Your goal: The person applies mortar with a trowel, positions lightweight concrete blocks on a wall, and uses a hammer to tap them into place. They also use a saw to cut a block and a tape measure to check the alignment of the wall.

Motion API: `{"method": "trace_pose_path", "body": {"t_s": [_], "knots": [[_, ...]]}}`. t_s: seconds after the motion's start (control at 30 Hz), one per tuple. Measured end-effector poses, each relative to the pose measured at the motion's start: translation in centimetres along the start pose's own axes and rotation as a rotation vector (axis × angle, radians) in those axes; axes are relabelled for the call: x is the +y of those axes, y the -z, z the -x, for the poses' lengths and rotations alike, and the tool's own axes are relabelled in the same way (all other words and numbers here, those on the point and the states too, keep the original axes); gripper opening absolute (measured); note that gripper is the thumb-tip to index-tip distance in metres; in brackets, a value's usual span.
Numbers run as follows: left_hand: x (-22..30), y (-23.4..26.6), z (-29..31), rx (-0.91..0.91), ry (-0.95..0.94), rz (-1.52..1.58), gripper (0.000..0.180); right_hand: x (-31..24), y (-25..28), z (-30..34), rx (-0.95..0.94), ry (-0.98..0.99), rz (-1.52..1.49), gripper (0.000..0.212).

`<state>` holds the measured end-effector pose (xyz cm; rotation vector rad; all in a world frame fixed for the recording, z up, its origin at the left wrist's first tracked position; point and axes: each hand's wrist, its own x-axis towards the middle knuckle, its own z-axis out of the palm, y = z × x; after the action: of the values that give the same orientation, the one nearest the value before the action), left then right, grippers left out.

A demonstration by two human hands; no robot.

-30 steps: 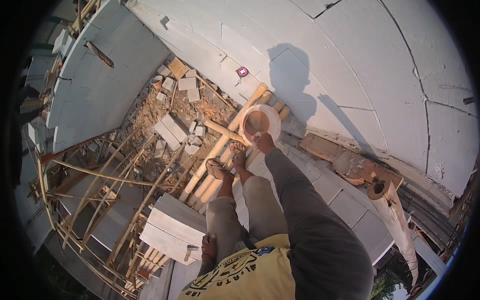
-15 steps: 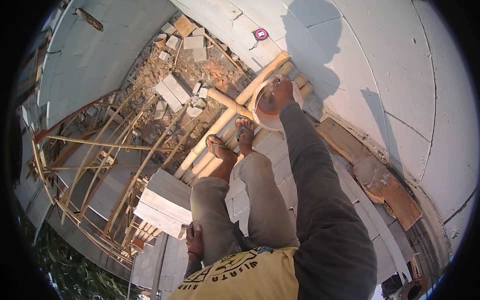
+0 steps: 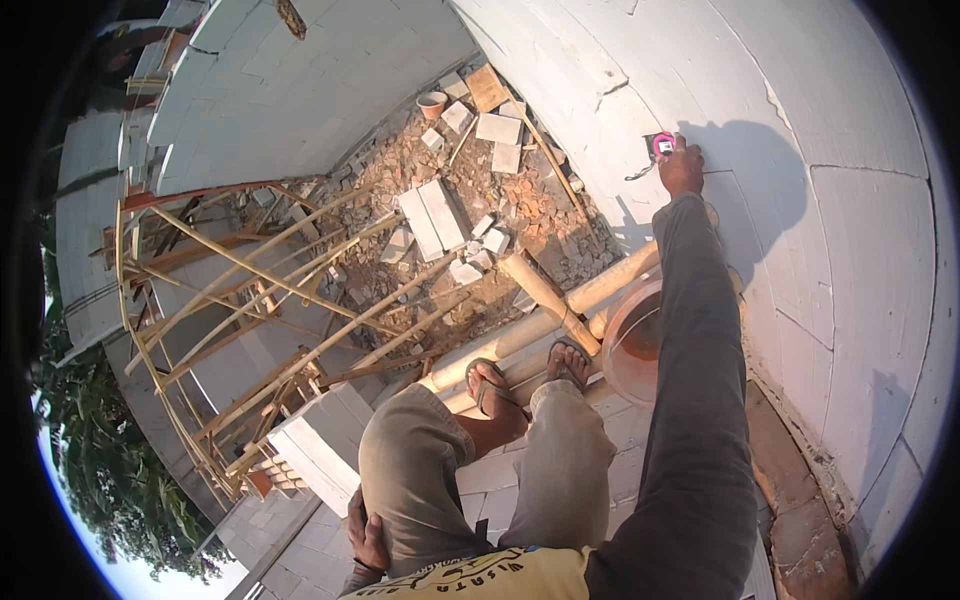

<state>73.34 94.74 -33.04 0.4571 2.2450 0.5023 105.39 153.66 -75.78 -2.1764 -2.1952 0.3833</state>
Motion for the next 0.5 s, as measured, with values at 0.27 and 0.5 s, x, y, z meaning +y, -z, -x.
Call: {"method": "trace_pose_path", "body": {"t_s": [0.27,0.5], "knots": [[-4.8,-1.2,-1.1,0.072,-0.036,-0.003,0.08,3.6,-11.9,-6.9,-0.006,-0.055,0.24,0.06],[-3.8,-1.2,-0.8,0.08,-0.044,-0.007,0.076,3.6,-11.2,-6.8,-0.031,-0.188,0.271,0.054]]}}
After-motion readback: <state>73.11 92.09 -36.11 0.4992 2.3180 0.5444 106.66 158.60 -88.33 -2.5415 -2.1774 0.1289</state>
